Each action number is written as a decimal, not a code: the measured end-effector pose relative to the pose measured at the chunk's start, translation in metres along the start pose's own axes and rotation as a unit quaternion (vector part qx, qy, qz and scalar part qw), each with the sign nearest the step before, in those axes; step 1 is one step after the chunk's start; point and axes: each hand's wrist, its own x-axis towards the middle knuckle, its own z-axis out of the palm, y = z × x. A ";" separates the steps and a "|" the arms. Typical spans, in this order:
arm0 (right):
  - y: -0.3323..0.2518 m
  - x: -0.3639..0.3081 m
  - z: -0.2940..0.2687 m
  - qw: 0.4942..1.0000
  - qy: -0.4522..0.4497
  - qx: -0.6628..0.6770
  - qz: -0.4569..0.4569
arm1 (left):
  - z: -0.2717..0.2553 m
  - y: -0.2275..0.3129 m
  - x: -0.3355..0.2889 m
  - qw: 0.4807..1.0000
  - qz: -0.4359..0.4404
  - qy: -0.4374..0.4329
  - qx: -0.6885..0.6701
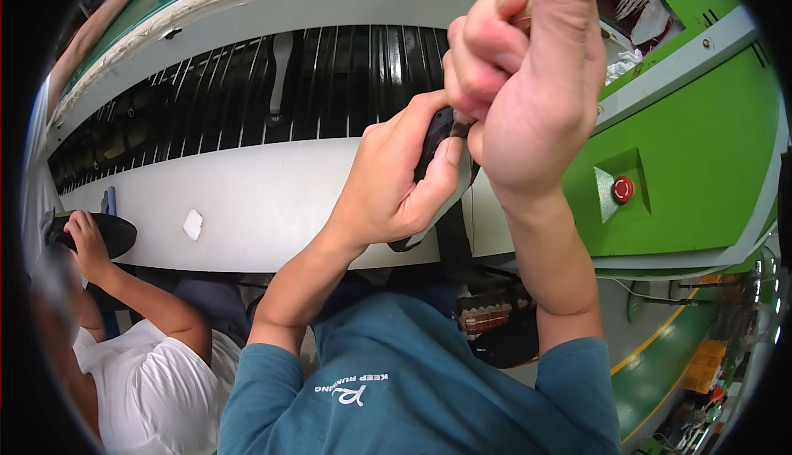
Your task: The person assembles sandals on a factory assembly line. They pick up a black sole and a green upper, apply adhesive to the sole using a small tool, and press the two parts together. The person repeats this process for multiple units, inspecting the bond and placing the finished sandals on a conveyor belt.
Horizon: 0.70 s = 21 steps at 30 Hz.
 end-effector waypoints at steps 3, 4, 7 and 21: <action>0.003 0.004 -0.005 1.000 0.006 0.025 0.007 | -0.004 0.001 0.003 0.999 -0.030 -0.022 0.008; 0.003 0.005 -0.008 0.999 0.010 0.042 0.010 | -0.006 0.000 0.004 0.999 -0.041 -0.030 0.017; 0.003 0.009 -0.018 0.992 0.024 0.120 0.020 | -0.003 -0.010 0.000 0.999 -0.012 -0.034 -0.013; -0.001 0.007 -0.017 0.986 -0.038 0.165 0.003 | -0.001 -0.003 -0.007 0.999 -0.046 -0.017 -0.003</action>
